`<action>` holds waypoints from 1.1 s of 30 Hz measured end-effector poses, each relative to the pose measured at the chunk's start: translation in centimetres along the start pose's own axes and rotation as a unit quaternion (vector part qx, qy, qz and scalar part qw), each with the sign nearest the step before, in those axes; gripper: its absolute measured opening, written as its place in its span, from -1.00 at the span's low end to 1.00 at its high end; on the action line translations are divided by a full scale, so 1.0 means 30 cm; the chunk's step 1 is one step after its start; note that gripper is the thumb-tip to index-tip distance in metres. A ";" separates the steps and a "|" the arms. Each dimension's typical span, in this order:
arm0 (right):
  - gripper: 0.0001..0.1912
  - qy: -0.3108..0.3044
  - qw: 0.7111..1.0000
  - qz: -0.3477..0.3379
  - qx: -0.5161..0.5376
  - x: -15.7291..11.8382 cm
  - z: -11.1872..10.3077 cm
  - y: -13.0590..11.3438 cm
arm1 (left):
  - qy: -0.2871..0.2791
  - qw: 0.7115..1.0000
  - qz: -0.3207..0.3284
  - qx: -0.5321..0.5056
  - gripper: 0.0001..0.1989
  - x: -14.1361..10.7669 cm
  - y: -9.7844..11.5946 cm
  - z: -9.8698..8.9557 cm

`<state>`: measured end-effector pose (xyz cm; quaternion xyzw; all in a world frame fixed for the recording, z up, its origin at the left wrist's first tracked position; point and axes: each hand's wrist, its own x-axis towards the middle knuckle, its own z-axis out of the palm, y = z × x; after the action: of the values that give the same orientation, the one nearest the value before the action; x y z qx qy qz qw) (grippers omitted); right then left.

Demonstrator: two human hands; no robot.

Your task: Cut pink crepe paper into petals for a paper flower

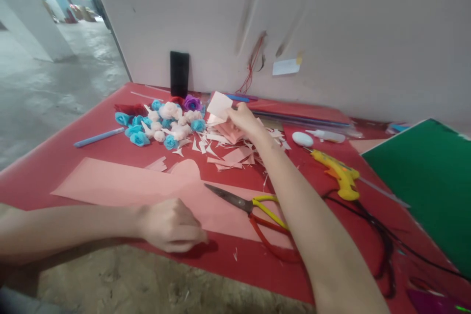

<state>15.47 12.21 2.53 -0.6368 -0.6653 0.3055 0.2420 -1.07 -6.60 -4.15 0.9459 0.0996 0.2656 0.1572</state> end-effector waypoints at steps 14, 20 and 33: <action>-0.87 0.026 0.992 -0.045 -0.114 -0.182 -0.034 0.068 | -0.006 0.999 0.015 0.029 -0.80 -0.008 -0.004 0.011; -0.79 0.035 0.992 -0.081 -0.090 -0.312 -0.051 0.152 | 0.002 1.000 0.014 0.023 -0.76 -0.001 -0.001 0.001; -0.72 0.033 0.986 -0.118 -0.113 -0.464 0.102 0.228 | -0.011 1.000 0.006 0.019 -0.73 0.002 -0.002 -0.007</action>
<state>19.08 -1.93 -3.57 -0.5870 -0.7575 0.1761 0.2248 -1.14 -6.47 -3.98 0.9524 0.0968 0.2539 0.1383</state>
